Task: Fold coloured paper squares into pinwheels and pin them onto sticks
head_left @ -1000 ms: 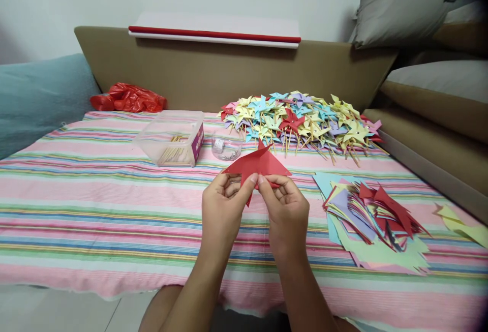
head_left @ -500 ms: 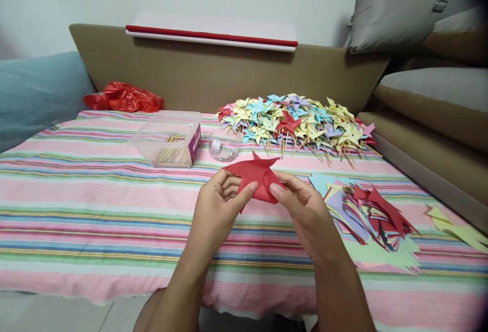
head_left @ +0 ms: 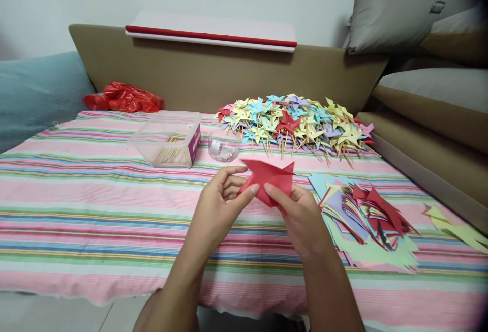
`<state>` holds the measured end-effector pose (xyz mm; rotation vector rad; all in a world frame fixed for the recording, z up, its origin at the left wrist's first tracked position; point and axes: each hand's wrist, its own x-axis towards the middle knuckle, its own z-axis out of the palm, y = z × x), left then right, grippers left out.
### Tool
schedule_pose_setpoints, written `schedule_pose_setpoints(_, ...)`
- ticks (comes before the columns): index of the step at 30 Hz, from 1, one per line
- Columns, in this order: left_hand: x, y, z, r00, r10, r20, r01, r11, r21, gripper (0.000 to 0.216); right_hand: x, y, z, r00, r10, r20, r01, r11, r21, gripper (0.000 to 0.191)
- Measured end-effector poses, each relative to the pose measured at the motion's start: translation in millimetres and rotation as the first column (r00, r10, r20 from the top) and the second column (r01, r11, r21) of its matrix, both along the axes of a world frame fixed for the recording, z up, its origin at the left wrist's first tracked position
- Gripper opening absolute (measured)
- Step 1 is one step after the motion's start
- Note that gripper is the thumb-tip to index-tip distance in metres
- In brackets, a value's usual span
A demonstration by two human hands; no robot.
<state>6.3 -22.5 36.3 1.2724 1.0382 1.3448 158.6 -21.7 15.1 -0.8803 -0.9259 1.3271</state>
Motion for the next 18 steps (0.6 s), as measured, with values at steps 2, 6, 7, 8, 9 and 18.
schedule_pose_setpoints(2, 3, 1, -1.6, 1.0, 0.001, 0.013, 0.0, 1.0, -0.02, 0.048, -8, 4, -1.4, 0.977, -0.142, -0.16, 0.138, 0.99, -0.034, 0.019)
schedule_pose_setpoints(6, 15, 0, -6.5, 0.999, -0.034, 0.008, 0.034, 0.998, -0.05, 0.039, -30, 7, -3.4, 0.926, -0.228, -0.302, 0.213, 0.974, -0.081, 0.026)
schedule_pose_setpoints(7, 19, 0, -7.9, 0.999, -0.007, 0.04, 0.009, 0.999, -0.051, 0.034, -35, 6, -3.7, 0.92, -0.213, -0.329, 0.195, 0.977, -0.086, 0.026)
schedule_pose_setpoints(8, 23, 0, -9.3, 0.996, 0.033, 0.085, -0.029, 0.998, -0.052, 0.03, -39, 5, -3.8, 0.912, -0.202, -0.356, 0.181, 0.979, -0.092, 0.025)
schedule_pose_setpoints(9, 27, -1, -10.5, 0.988, 0.075, 0.132, -0.068, 0.996, -0.053, 0.027, -43, 4, -3.8, 0.905, -0.197, -0.377, 0.174, 0.98, -0.095, 0.023)
schedule_pose_setpoints(18, 37, -2, -13.0, 0.908, 0.234, 0.348, -0.206, 0.972, -0.116, 0.019, -54, -4, 2.9, 0.906, -0.224, -0.36, 0.192, 0.974, -0.121, 0.024)
